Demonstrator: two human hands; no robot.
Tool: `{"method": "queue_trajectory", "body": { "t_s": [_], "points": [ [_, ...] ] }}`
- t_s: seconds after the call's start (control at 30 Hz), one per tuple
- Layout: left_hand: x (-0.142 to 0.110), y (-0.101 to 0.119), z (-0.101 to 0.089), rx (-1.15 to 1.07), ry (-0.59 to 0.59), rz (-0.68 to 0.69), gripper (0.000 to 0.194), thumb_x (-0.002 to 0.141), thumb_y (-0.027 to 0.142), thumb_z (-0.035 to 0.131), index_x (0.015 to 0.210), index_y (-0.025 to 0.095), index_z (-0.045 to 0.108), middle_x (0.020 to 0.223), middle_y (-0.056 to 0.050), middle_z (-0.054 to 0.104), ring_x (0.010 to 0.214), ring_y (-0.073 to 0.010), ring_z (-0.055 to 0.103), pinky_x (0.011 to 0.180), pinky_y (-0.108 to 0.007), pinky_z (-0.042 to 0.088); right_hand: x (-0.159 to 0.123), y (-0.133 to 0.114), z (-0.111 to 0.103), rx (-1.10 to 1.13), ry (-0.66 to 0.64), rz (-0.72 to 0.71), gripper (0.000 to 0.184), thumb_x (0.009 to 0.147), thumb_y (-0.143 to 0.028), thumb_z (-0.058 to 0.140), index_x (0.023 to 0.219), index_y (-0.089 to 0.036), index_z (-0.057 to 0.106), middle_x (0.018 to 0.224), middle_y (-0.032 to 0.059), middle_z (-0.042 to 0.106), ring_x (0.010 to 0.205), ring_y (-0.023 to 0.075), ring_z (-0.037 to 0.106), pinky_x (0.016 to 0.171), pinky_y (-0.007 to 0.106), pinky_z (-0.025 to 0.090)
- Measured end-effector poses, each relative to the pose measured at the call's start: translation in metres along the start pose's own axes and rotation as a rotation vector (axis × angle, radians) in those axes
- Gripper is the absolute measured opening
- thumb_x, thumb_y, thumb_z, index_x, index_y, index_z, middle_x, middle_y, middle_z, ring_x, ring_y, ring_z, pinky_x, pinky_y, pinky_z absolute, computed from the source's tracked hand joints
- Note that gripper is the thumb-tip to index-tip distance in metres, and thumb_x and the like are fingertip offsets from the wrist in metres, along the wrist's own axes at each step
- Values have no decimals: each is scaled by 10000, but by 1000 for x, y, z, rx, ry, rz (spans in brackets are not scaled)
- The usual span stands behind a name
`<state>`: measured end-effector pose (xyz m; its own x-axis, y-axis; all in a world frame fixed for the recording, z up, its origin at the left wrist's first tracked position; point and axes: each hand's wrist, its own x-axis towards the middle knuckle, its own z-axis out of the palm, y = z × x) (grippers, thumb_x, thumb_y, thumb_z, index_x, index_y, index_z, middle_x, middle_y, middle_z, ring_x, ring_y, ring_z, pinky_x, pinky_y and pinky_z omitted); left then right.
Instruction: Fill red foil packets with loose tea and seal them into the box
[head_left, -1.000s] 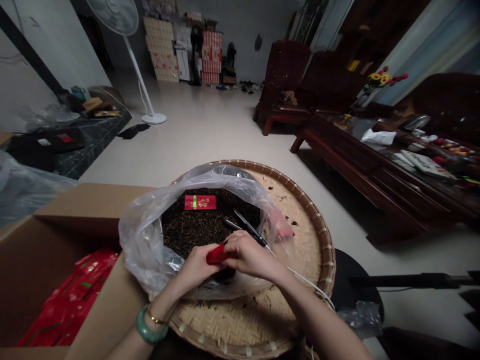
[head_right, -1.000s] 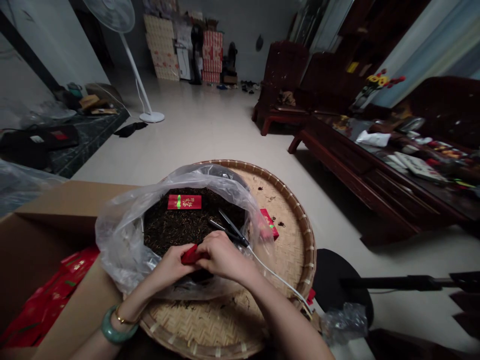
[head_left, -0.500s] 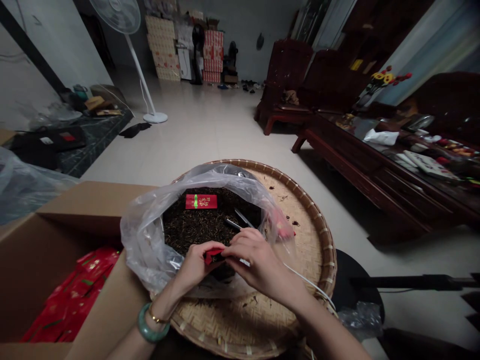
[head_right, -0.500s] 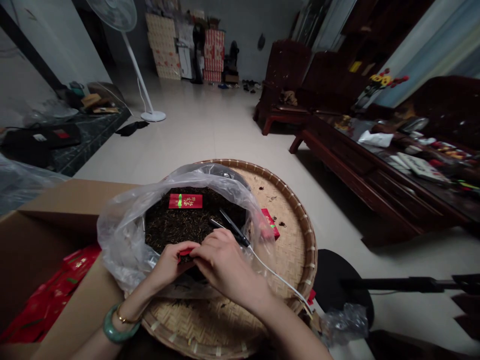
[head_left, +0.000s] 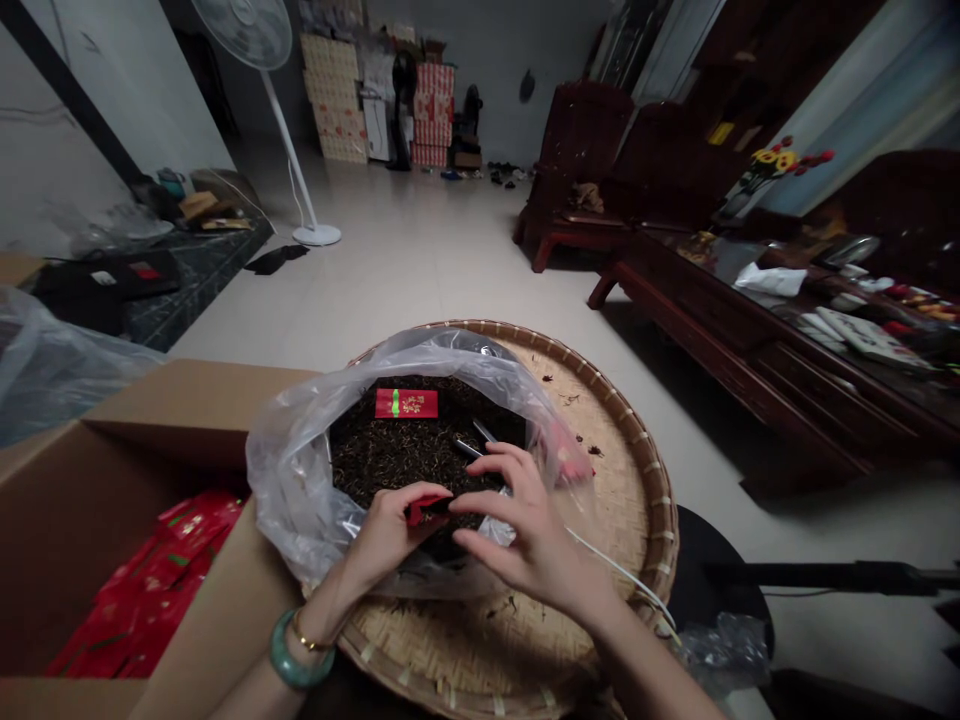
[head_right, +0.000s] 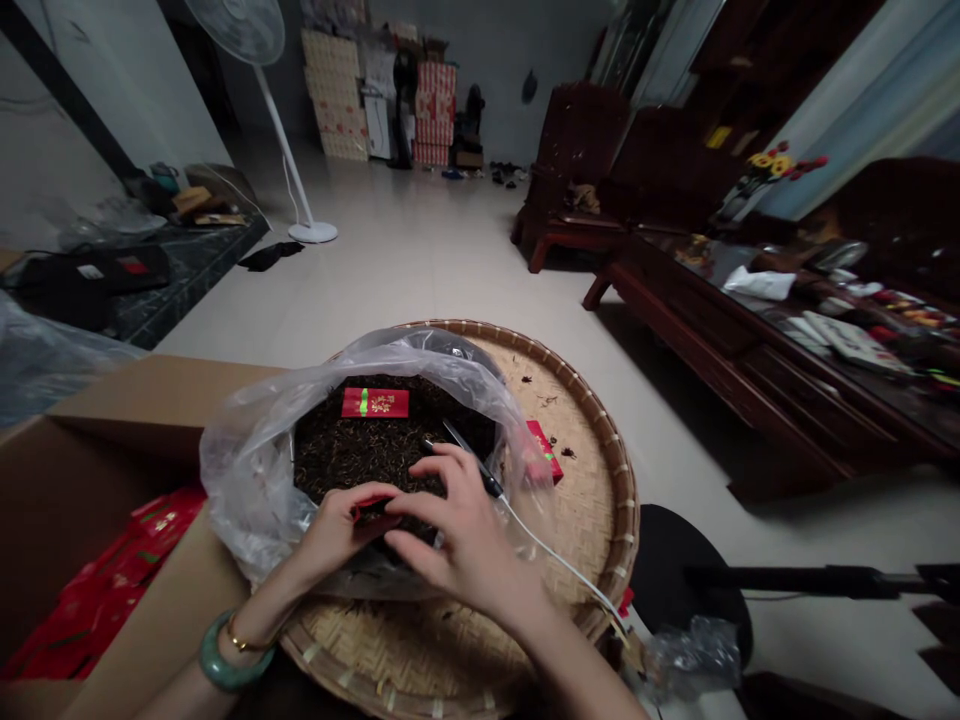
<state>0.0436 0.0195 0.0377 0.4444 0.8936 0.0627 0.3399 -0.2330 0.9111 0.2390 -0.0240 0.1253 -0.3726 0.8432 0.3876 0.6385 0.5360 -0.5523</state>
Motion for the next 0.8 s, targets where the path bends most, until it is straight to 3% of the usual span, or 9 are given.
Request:
{"method": "queue_trajectory", "body": {
  "t_s": [0.13,0.33,0.43,0.57,0.67,0.8],
  "points": [
    [0,6,1,71,-55,-49,274,687,160,608,942,157,709,742,-7,712,649,-151,607,610,-220,444,5,-2,18,-176,-115,-7,159,820,-303,645,949,-222,693,1171,110,538,1298,311,310,1028,525,369],
    [-2,10,6,32,-114,-133,50,648,181,636,675,142,650,594,43,605,567,-112,491,539,-198,364,10,12,34,-153,-238,55,120,831,-290,633,810,-204,715,1073,79,586,1263,282,352,1017,461,385],
    [-4,10,9,-108,-133,-233,105,612,196,663,695,136,636,642,33,622,610,-126,516,567,-204,392,11,17,33,-115,-291,81,139,852,-287,611,809,-196,707,996,71,603,1123,234,457,921,381,438],
    [-5,14,10,-236,-130,-311,233,606,254,673,803,129,665,726,4,664,668,-158,563,638,-246,446,9,22,33,82,-161,233,118,804,-288,674,814,-173,649,845,25,614,798,143,544,703,254,443],
    [-4,19,8,-252,-129,-335,305,595,283,685,856,125,670,756,-10,684,689,-176,587,668,-275,469,9,27,38,266,-39,384,228,733,-256,728,916,-176,618,776,-17,620,689,116,548,619,215,418],
    [-2,19,8,-231,-125,-309,337,570,268,704,875,133,661,798,-22,701,724,-188,607,698,-290,481,9,37,47,420,-18,483,108,712,-230,722,688,-156,648,643,-30,619,600,98,528,560,197,379]
  ]
}}
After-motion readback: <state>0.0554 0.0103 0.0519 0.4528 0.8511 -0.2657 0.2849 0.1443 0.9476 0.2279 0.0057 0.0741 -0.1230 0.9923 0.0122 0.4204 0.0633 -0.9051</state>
